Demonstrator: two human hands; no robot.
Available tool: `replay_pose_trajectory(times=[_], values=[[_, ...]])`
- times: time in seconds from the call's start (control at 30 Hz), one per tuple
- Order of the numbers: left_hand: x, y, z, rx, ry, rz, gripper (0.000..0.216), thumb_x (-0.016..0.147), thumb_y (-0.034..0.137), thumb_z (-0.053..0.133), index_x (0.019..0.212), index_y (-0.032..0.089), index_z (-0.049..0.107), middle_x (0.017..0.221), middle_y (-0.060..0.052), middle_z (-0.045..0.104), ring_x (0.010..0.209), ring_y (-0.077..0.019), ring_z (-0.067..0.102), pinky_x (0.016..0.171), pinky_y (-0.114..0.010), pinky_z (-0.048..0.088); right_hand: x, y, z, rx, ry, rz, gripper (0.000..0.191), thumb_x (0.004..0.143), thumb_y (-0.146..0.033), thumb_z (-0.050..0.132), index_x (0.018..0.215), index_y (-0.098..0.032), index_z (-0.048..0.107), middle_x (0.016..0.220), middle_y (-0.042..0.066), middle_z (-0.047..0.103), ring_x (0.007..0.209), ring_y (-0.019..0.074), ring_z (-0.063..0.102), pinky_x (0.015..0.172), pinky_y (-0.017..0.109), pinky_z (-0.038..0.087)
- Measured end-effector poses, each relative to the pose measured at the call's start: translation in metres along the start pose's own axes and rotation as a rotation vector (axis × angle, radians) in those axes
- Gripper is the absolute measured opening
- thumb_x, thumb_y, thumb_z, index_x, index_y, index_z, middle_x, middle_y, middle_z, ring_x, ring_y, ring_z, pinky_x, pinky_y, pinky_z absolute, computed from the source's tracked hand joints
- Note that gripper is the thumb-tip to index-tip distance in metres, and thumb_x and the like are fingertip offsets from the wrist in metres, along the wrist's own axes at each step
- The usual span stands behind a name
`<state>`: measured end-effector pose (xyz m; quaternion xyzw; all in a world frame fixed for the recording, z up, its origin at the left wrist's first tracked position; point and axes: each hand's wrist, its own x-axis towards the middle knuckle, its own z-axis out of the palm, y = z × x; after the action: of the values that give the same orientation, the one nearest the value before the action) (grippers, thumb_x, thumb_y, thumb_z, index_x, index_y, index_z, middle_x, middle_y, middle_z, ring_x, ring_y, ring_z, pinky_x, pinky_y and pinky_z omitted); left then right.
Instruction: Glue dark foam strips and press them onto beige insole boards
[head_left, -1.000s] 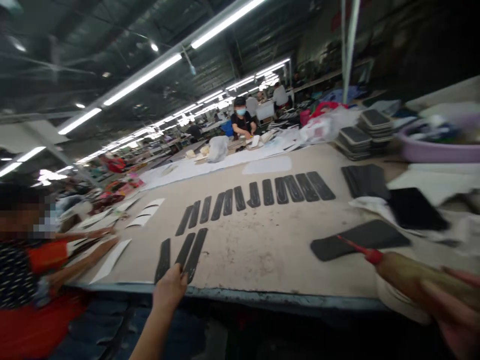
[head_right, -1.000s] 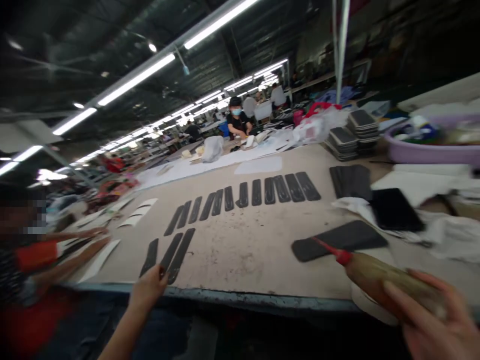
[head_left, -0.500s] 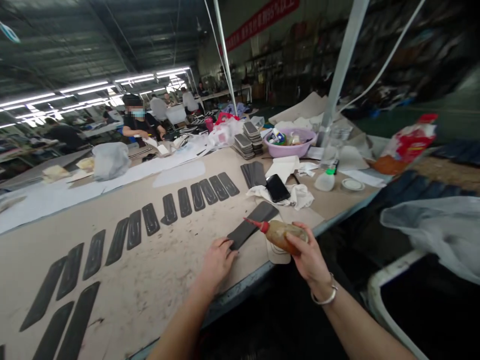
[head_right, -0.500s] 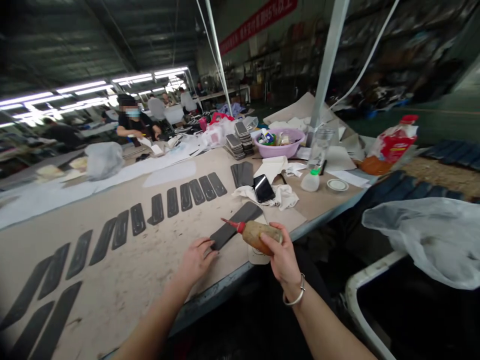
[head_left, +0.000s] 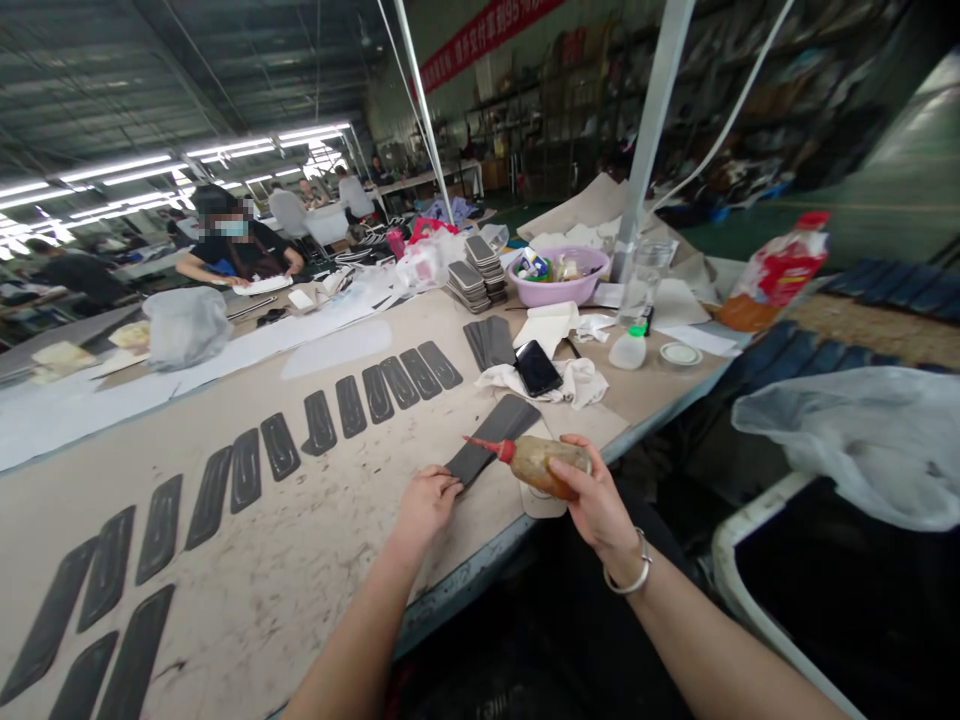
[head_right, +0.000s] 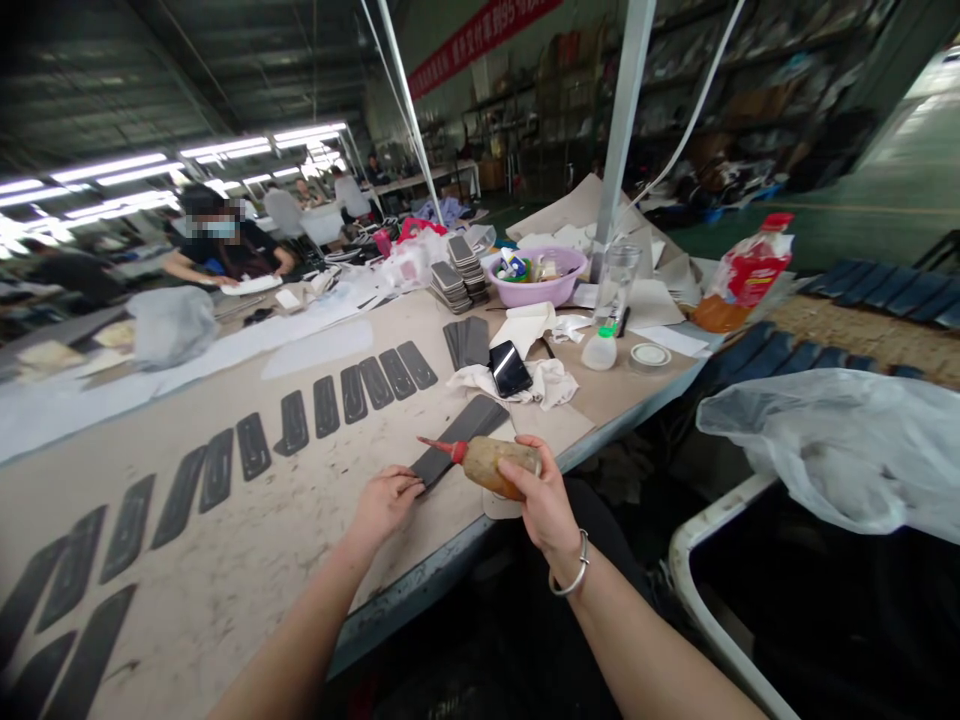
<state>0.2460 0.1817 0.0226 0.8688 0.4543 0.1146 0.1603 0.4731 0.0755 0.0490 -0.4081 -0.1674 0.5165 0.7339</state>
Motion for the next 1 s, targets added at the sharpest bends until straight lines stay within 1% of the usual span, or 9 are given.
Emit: replay_pose_trajectory(times=[0.2, 0.27, 0.33, 0.4, 0.5, 0.67, 0.8, 0.9, 1.0], values=[[-0.001, 0.005, -0.004, 0.020, -0.001, -0.072, 0.017, 0.080, 0.023, 0.054, 0.078, 0.019, 0.070, 0.090, -0.003, 0.068, 0.085, -0.0143, 0.061, 0.082, -0.025, 0.045, 0.001, 0.001, -0.001, 0.007, 0.026, 0.009, 0.048, 0.059, -0.028, 0.079, 0.098, -0.027, 0.052, 0.086, -0.002, 0.065, 0.075, 0.0176, 0.062, 0.065, 0.029, 0.050], [-0.001, 0.010, -0.005, 0.055, 0.003, -0.117, 0.017, 0.078, 0.027, 0.055, 0.078, 0.019, 0.070, 0.089, -0.004, 0.067, 0.084, -0.0158, 0.060, 0.080, -0.026, 0.045, 0.001, 0.001, 0.000, 0.003, 0.034, 0.007, 0.049, 0.058, -0.029, 0.080, 0.098, -0.027, 0.053, 0.087, -0.002, 0.065, 0.074, 0.0176, 0.062, 0.064, 0.029, 0.050], [0.001, 0.014, -0.006, 0.098, 0.008, -0.167, 0.021, 0.079, 0.033, 0.054, 0.083, 0.018, 0.068, 0.087, -0.006, 0.066, 0.081, -0.0180, 0.060, 0.076, -0.028, 0.045, 0.000, 0.002, 0.001, -0.001, 0.023, 0.008, 0.048, 0.058, -0.029, 0.080, 0.098, -0.027, 0.053, 0.087, -0.002, 0.065, 0.073, 0.0171, 0.062, 0.063, 0.028, 0.050], [0.004, 0.018, -0.006, 0.139, 0.007, -0.195, 0.026, 0.079, 0.035, 0.053, 0.091, 0.016, 0.066, 0.088, -0.007, 0.066, 0.080, -0.0196, 0.060, 0.074, -0.030, 0.044, 0.000, 0.002, 0.001, 0.000, 0.003, 0.011, 0.047, 0.060, -0.027, 0.079, 0.098, -0.027, 0.052, 0.087, -0.002, 0.065, 0.074, 0.0166, 0.062, 0.064, 0.027, 0.049], [0.009, 0.023, -0.008, 0.190, -0.023, -0.184, 0.025, 0.077, 0.030, 0.053, 0.092, 0.015, 0.066, 0.089, -0.009, 0.065, 0.081, -0.0204, 0.060, 0.074, -0.030, 0.043, 0.000, 0.002, 0.001, 0.008, -0.006, 0.006, 0.046, 0.061, -0.026, 0.078, 0.098, -0.027, 0.051, 0.086, -0.002, 0.064, 0.075, 0.0169, 0.062, 0.065, 0.027, 0.049], [0.018, 0.025, -0.007, 0.235, -0.068, -0.172, 0.022, 0.076, 0.023, 0.048, 0.079, 0.015, 0.068, 0.083, -0.009, 0.064, 0.078, -0.0187, 0.061, 0.070, -0.027, 0.042, 0.001, 0.001, 0.000, 0.011, 0.005, 0.014, 0.048, 0.060, -0.027, 0.078, 0.099, -0.027, 0.051, 0.087, -0.002, 0.064, 0.074, 0.0184, 0.062, 0.063, 0.029, 0.050], [0.020, 0.020, -0.011, 0.208, -0.060, -0.159, 0.024, 0.078, 0.024, 0.047, 0.079, 0.017, 0.069, 0.082, -0.007, 0.066, 0.078, -0.0170, 0.061, 0.072, -0.025, 0.043, 0.002, 0.001, -0.002, 0.021, 0.007, 0.008, 0.046, 0.059, -0.027, 0.079, 0.097, -0.027, 0.051, 0.085, -0.003, 0.064, 0.074, 0.0175, 0.062, 0.064, 0.029, 0.050], [0.009, 0.010, -0.026, 0.169, -0.017, -0.171, 0.027, 0.082, 0.029, 0.044, 0.091, 0.018, 0.068, 0.092, -0.005, 0.068, 0.082, -0.0147, 0.062, 0.075, -0.023, 0.044, 0.004, 0.001, -0.003, 0.032, 0.012, -0.004, 0.047, 0.059, -0.027, 0.079, 0.096, -0.026, 0.051, 0.085, -0.002, 0.064, 0.075, 0.0176, 0.062, 0.067, 0.030, 0.050], [-0.023, -0.006, -0.050, 0.115, 0.088, -0.243, 0.030, 0.083, 0.035, 0.043, 0.093, 0.019, 0.065, 0.096, -0.004, 0.067, 0.083, -0.0146, 0.062, 0.077, -0.023, 0.045, 0.003, 0.001, -0.003, 0.031, 0.002, -0.003, 0.046, 0.060, -0.026, 0.079, 0.097, -0.026, 0.051, 0.086, -0.002, 0.064, 0.076, 0.0174, 0.062, 0.067, 0.029, 0.050]])
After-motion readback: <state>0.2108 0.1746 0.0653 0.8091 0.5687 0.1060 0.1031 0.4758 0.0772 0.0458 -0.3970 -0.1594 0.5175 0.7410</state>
